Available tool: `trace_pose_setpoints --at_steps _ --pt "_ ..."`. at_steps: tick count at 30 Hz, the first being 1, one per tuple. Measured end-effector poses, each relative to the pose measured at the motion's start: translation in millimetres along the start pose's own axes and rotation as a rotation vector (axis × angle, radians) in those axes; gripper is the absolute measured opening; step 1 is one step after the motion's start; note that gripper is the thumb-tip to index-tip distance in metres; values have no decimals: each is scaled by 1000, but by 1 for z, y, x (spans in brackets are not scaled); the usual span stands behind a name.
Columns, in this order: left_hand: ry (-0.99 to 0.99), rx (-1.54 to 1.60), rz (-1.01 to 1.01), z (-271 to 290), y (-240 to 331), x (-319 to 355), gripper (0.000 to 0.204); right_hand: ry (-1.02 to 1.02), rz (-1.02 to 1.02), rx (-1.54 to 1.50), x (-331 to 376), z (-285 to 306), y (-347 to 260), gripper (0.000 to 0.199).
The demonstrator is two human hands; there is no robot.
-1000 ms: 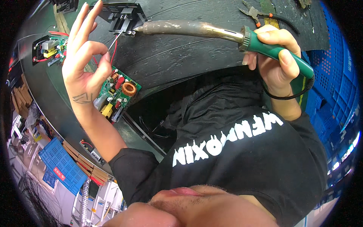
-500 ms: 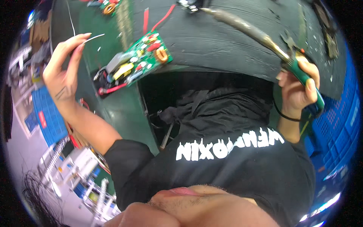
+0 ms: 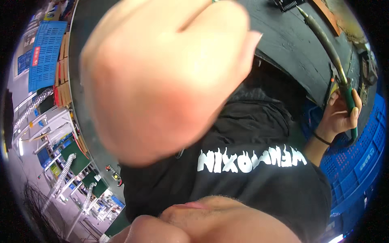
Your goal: The person solders wires to electronic components using a soldering iron and moves circuit boards on the workstation by hand.
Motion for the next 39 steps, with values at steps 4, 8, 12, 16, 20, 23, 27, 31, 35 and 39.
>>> trace_pose_setpoints --at_steps 4,8,12,16,20,23,27,31,35,39 --pt "-38 -8 0 -1 15 21 21 83 17 70 21 -14 -19 53" --pt "-117 -24 -17 5 40 35 21 3 -15 16 44 2 -32 56" --pt "-114 -79 -98 25 36 30 22 -97 55 -50 39 -6 -41 58" --pt "-79 -133 -104 27 47 16 23 -61 176 -15 16 -3 -68 54" --pt "-92 -227 -144 54 30 9 24 -64 158 44 17 -23 -75 54" --pt "-171 -22 73 42 -71 -7 9 -156 140 15 12 -34 -70 54" --pt "64 534 747 73 -381 101 40 -124 122 -33 10 -35 -63 55" --pt "-262 153 1165 135 -499 285 23 -135 145 -4 1 -32 -59 55" --pt "-44 -855 490 130 -428 346 30 -108 121 46 -5 -36 -65 56" --pt "-607 -899 1318 114 -443 514 48 -49 83 8 -17 -2 -48 57"
Point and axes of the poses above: each hand's wrist, its own x-axis away from the middle knuckle, its own z-axis out of the back of the hand, y = z × x, the point moved 8 cm from there along -x, towards the middle knuckle, and after that the axes turned 6 degrees about -x, right-handed, at the moved point
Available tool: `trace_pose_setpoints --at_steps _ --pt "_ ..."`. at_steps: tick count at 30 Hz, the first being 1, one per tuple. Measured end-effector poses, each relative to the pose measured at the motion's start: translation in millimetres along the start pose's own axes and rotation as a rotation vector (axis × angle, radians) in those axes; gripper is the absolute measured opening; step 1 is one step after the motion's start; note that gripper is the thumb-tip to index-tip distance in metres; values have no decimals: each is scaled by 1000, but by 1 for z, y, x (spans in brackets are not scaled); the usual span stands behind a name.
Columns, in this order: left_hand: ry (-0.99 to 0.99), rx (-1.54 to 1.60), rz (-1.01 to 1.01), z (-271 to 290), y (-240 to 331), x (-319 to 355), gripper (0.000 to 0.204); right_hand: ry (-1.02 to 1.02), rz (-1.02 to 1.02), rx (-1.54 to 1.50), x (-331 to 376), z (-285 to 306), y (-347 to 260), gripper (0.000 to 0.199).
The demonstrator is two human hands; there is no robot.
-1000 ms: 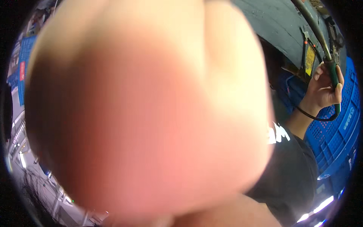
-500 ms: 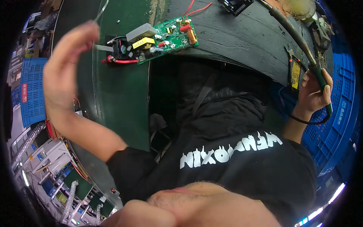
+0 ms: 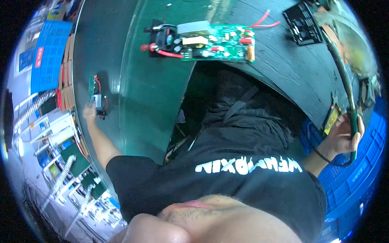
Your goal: The person solders wires to electronic components using a soldering iron and moves circuit boards on the workstation by hand.
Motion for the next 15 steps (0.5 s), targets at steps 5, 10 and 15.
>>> trace_pose_setpoints --at_steps 5,10,15 --pt "392 217 40 44 53 49 57 -34 -10 38 -2 0 -10 56" --pt "461 131 -202 82 80 38 36 -46 6 56 1 -6 -6 58" --pt "472 -55 -92 87 77 43 16 -9 11 42 11 4 -4 57"
Point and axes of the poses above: each hand's wrist, its own x-axis away from the middle knuckle, its own z-axis out of the back of the hand, y = z × x, the point moved 8 cm from there along -x, towards the middle knuckle, and after that the axes turned 6 degrees about -x, right-handed, at the moved point
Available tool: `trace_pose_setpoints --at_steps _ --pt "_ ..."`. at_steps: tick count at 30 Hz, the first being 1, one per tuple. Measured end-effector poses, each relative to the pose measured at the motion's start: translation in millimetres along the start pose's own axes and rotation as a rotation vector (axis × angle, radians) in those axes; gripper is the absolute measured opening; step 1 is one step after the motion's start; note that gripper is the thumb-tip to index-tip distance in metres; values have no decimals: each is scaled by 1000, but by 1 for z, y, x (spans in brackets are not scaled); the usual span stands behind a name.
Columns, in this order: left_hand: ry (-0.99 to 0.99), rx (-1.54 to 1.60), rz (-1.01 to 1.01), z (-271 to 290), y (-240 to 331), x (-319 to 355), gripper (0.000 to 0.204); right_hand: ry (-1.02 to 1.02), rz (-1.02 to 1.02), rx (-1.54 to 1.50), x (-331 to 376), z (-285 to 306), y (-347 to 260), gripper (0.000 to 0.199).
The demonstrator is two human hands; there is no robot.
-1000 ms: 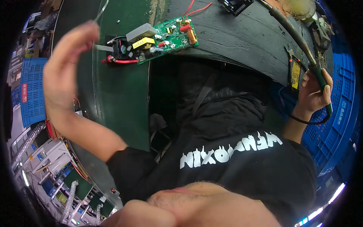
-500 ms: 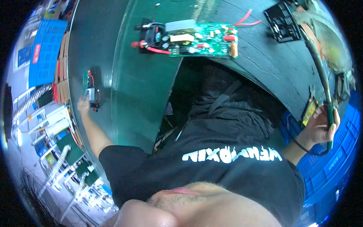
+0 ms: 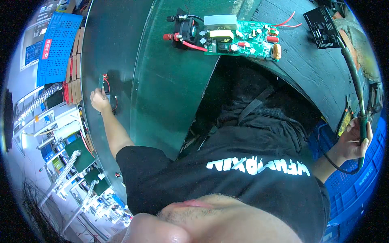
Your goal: The person solders wires to electronic components using a soldering iron and moves circuit boards on the workstation by hand.
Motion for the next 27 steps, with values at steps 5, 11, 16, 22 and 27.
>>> trace_pose_setpoints --at_steps 5,11,16,22,27 --pt "39 111 41 26 -41 5 19 -39 -46 -25 -4 -13 6 60" --pt "33 290 -321 108 -53 2 12 -71 -84 -118 -17 -6 11 61" --pt "71 351 -610 204 29 -6 11 -111 -61 -109 -17 -23 12 61" --pt "-57 388 -1084 283 189 21 15 -69 -14 -63 0 -37 1 61" --pt "-172 316 -1267 303 246 31 8 -25 -23 -74 8 -45 9 60"
Point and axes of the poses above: each hand's wrist, its own x-axis away from the middle knuckle, its own z-axis out of the back of the hand, y = z × x, the point moved 8 cm from there along -x, towards the middle knuckle, and after that the axes turned 6 degrees about -x, right-handed, at the moved point
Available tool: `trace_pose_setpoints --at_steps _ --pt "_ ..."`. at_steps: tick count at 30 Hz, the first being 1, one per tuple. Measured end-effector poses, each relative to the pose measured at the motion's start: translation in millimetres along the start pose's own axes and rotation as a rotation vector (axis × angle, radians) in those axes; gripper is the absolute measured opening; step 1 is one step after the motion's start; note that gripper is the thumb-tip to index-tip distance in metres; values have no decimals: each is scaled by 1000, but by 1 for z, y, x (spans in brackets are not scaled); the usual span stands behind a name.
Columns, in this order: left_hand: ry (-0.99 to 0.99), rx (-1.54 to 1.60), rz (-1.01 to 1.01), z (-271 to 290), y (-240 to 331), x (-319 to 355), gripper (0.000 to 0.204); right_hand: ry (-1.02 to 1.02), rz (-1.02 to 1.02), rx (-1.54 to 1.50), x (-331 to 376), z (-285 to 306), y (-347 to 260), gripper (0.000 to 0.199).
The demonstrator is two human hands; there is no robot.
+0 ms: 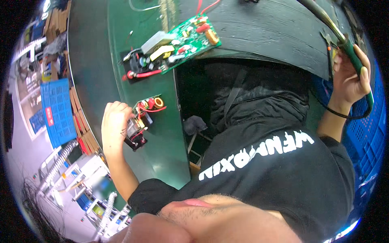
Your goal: The person solders wires to electronic components using a soldering iron and moves circuit boards on the workstation by hand.
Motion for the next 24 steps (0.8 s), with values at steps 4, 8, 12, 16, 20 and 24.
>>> trace_pose_setpoints --at_steps 4,8,12,16,20,24 --pt "51 59 -82 -6 -10 -33 9 -5 33 56 5 -4 0 59" --pt "-14 63 -157 -25 -11 -50 13 33 49 36 5 1 4 57" --pt "110 209 -60 -5 -19 -57 22 36 63 66 7 3 0 56" --pt "371 369 227 77 3 -49 19 108 112 102 15 14 -3 55" --pt "712 419 144 109 62 -128 27 156 116 98 15 12 0 54" --pt "697 572 159 83 65 -195 30 80 94 51 5 -5 9 52"
Point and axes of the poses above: each hand's wrist, its own x-axis away from the middle knuckle, its own z-axis out of the back of the hand, y = z × x, the point moved 8 cm from there along -x, towards the middle knuckle, and after that the axes turned 6 degrees about -x, right-handed, at the moved point
